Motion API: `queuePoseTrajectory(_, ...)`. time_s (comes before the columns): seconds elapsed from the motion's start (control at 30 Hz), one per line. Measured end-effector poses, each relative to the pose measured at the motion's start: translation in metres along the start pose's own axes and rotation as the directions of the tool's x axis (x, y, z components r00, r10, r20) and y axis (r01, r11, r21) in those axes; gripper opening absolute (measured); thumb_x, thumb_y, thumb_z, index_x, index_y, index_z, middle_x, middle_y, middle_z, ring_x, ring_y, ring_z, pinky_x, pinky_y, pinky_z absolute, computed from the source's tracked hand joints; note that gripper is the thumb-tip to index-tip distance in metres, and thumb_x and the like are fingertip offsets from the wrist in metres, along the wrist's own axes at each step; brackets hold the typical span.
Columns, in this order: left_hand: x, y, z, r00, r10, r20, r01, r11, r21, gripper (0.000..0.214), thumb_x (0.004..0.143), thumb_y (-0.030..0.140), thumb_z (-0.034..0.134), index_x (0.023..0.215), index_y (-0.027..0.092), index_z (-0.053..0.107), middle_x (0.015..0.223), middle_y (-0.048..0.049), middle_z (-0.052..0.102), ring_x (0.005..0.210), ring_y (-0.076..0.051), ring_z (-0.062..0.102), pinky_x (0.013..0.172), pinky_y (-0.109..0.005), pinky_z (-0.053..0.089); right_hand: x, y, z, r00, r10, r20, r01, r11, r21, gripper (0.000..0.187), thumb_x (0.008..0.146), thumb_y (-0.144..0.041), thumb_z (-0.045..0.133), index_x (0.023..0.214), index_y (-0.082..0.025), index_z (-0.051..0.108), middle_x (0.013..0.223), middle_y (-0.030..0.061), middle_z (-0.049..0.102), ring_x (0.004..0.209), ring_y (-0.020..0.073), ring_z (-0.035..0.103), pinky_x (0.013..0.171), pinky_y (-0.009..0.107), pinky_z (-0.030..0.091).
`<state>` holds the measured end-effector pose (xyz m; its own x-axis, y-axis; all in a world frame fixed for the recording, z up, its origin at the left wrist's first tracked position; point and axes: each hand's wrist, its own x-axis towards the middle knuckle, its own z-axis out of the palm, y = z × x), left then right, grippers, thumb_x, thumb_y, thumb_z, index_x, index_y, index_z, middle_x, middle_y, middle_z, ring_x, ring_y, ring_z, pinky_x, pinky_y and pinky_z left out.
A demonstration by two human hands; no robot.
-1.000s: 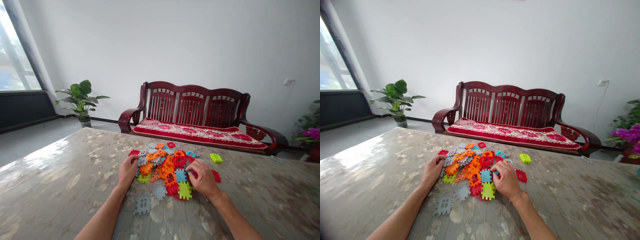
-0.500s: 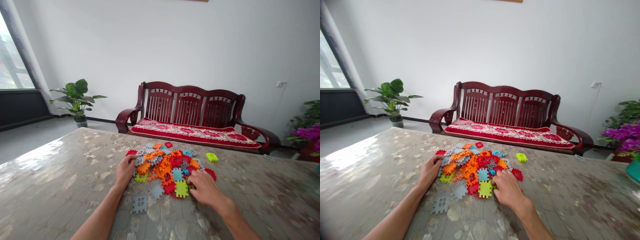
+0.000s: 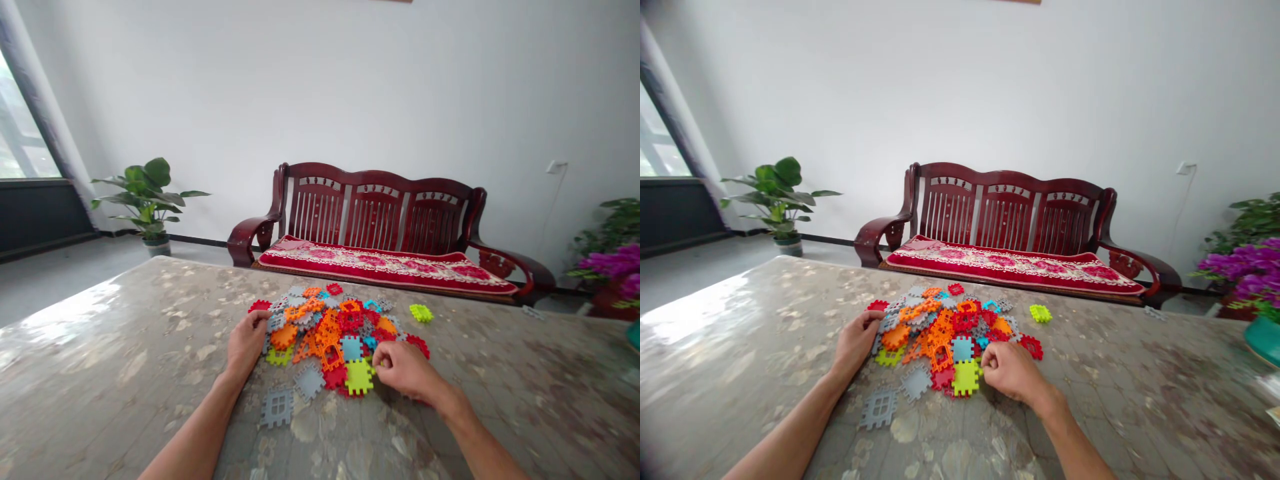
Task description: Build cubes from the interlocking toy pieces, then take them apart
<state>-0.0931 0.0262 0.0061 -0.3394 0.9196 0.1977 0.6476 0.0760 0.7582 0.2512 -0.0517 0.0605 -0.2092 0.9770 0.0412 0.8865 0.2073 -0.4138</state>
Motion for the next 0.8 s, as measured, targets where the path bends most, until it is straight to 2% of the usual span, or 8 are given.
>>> queuePoseTrajectory(0.13, 0.001, -0.002, 0.000, 1.000, 0.004, 0.001, -0.004, 1.000, 0.002, 0.029, 0.080, 0.028, 0.047, 0.096, 0.024, 0.071, 0.088, -0.0005, 0.074, 0.081, -0.017, 0.067, 0.068, -0.023, 0.044, 0.008, 0.017, 0.003, 0.999, 0.032, 0.008, -0.033, 0.982, 0.188, 0.015, 0.064, -0.016, 0.053, 0.067, -0.019, 0.068, 0.064, -0.0007, 0.069, 0.059, 0.0122, 0.057, 0.054, 0.021, 0.034)
queuePoseTrajectory(0.27, 0.000, -0.002, 0.000, 1.000, -0.001, 0.003, 0.001, 1.000, 0.004, 0.030, 0.080, 0.028, 0.046, 0.097, 0.024, 0.071, 0.088, -0.0006, 0.074, 0.081, -0.017, 0.067, 0.068, -0.023, 0.044, 0.010, 0.024, 0.003, 0.998, 0.042, -0.039, -0.032, 0.975, 0.219, 0.015, 0.068, -0.018, 0.053, 0.069, -0.018, 0.068, 0.068, 0.0002, 0.069, 0.062, 0.0130, 0.058, 0.057, 0.022, 0.036)
queuePoseTrajectory(0.37, 0.000, -0.001, 0.000, 1.000, -0.010, 0.006, 0.010, 1.000, -0.001, 0.029, 0.081, 0.028, 0.046, 0.097, 0.024, 0.071, 0.088, -0.0009, 0.074, 0.082, -0.018, 0.067, 0.068, -0.023, 0.044, 0.005, 0.017, -0.004, 1.000, -0.019, -0.002, 0.019, 0.990, 0.140, 0.015, 0.066, -0.018, 0.057, 0.072, -0.021, 0.070, 0.068, -0.0014, 0.068, 0.062, 0.0127, 0.057, 0.056, 0.022, 0.034)
queuePoseTrajectory(0.43, 0.000, -0.001, 0.000, 1.000, -0.009, 0.009, 0.009, 1.000, -0.005, 0.029, 0.081, 0.027, 0.046, 0.097, 0.024, 0.071, 0.089, -0.0011, 0.074, 0.082, -0.017, 0.067, 0.068, -0.023, 0.045, -0.001, 0.010, -0.007, 0.997, -0.067, 0.027, 0.067, 0.997, 0.029, 0.016, 0.063, -0.019, 0.063, 0.074, -0.024, 0.072, 0.068, -0.0027, 0.067, 0.062, 0.0128, 0.056, 0.055, 0.022, 0.032)
queuePoseTrajectory(0.57, 0.000, 0.000, 0.000, 1.000, 0.004, -0.001, -0.004, 1.000, -0.008, 0.029, 0.080, 0.026, 0.047, 0.096, 0.024, 0.071, 0.087, -0.0007, 0.075, 0.080, -0.017, 0.067, 0.067, -0.023, 0.045, -0.009, -0.003, -0.001, 0.988, -0.150, 0.031, 0.153, 0.972, -0.179, 0.022, 0.059, -0.014, 0.064, 0.075, -0.027, 0.072, 0.070, -0.0023, 0.067, 0.065, 0.0143, 0.057, 0.058, 0.024, 0.030)
queuePoseTrajectory(0.67, -0.001, 0.001, -0.001, 1.000, 0.006, -0.014, -0.006, 1.000, -0.007, 0.028, 0.079, 0.025, 0.048, 0.095, 0.024, 0.072, 0.084, -0.0005, 0.075, 0.078, -0.017, 0.067, 0.066, -0.023, 0.045, -0.009, -0.006, 0.008, 0.984, -0.177, 0.012, 0.175, 0.958, -0.228, 0.024, 0.062, -0.009, 0.058, 0.074, -0.025, 0.070, 0.072, -0.0009, 0.068, 0.068, 0.0148, 0.060, 0.059, 0.025, 0.030)
queuePoseTrajectory(0.8, -0.001, 0.004, -0.002, 1.000, -0.001, -0.013, 0.001, 1.000, -0.002, 0.029, 0.080, 0.025, 0.048, 0.094, 0.023, 0.072, 0.084, -0.0010, 0.074, 0.077, -0.017, 0.067, 0.067, -0.023, 0.045, -0.006, -0.007, 0.012, 0.988, -0.150, 0.024, 0.152, 0.961, -0.230, 0.022, 0.061, -0.010, 0.056, 0.070, -0.024, 0.070, 0.070, 0.0001, 0.070, 0.066, 0.0153, 0.061, 0.057, 0.025, 0.028)
